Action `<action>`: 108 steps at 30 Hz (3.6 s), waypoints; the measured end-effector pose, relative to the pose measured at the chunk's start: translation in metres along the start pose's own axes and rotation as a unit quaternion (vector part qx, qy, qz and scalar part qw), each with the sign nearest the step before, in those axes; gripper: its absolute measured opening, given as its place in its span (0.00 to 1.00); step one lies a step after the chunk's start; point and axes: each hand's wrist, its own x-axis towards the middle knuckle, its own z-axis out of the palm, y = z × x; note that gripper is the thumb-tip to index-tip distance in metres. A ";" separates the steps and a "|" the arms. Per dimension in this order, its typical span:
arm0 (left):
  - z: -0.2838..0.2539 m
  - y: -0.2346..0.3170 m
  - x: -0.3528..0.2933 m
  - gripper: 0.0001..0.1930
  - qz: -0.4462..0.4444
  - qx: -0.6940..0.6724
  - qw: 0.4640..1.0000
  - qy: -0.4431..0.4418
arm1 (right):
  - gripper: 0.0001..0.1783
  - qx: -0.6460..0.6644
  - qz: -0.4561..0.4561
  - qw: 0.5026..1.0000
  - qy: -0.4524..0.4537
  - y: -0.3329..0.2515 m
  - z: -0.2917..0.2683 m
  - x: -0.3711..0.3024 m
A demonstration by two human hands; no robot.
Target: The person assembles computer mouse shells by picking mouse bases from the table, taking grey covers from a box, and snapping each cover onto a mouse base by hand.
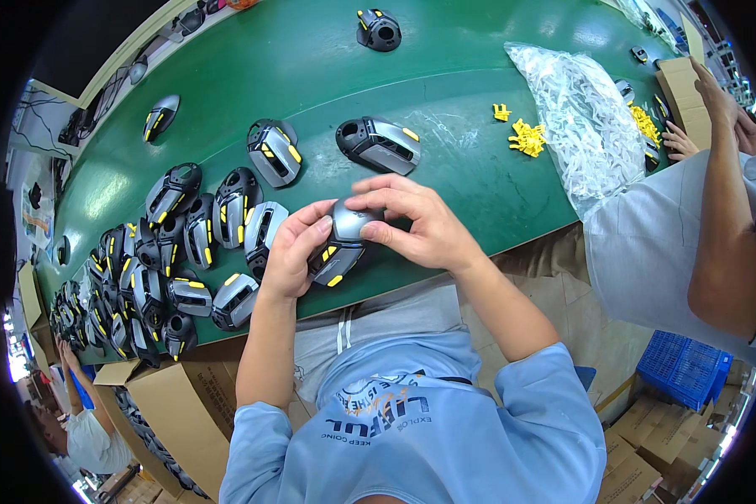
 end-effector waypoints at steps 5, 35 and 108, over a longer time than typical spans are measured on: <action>-0.003 -0.005 -0.002 0.16 -0.002 0.022 0.999 0.028 | 0.17 0.024 0.056 0.998 -0.032 -0.007 0.001 -0.001; 0.024 -0.031 0.008 0.19 0.057 -0.202 0.975 0.072 | 0.30 0.347 0.051 0.930 0.108 0.004 0.025 0.005; 0.019 -0.005 0.011 0.34 0.281 0.612 0.724 0.145 | 0.30 -0.067 0.006 0.991 0.114 0.010 0.013 -0.012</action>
